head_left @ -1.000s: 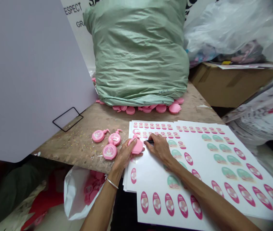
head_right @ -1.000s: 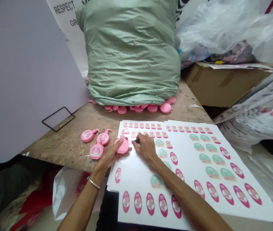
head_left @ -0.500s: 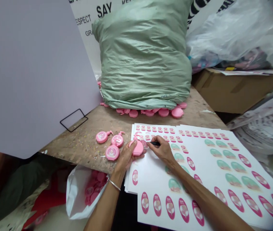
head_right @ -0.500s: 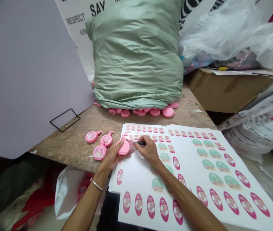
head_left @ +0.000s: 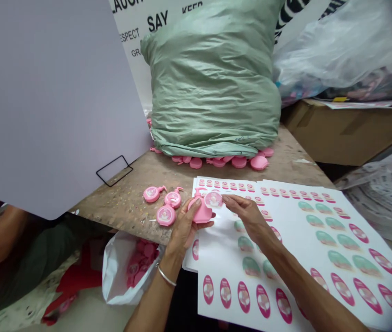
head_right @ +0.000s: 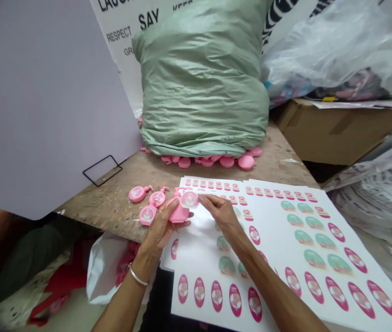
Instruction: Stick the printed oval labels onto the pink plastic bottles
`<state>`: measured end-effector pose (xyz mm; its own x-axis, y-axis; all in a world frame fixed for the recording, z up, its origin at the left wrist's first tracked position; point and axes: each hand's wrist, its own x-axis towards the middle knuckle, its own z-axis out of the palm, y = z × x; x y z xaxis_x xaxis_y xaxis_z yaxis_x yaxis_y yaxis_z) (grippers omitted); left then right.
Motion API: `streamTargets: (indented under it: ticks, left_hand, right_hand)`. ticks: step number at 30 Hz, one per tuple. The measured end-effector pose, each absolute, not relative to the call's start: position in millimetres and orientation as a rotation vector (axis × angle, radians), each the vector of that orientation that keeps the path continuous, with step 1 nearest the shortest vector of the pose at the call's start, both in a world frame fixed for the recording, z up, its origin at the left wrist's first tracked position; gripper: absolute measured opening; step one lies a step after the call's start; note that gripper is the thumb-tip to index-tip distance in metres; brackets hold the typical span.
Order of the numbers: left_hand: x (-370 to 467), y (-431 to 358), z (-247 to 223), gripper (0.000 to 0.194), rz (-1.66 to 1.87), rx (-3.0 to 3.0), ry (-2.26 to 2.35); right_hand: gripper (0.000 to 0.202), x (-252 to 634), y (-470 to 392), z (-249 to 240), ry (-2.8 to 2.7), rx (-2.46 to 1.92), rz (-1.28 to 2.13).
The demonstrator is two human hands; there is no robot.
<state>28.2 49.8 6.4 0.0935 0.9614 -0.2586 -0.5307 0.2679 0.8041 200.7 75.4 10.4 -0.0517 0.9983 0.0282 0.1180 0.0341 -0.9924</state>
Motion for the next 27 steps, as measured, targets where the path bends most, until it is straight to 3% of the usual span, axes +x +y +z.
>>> streamTargets:
  ticks: [27]
  left_hand:
    - [39.4,24.9,19.1,0.043,1.087,0.576,0.831]
  right_hand:
    - [0.035,199.2,35.7,18.2,-1.458,-1.255,1.158]
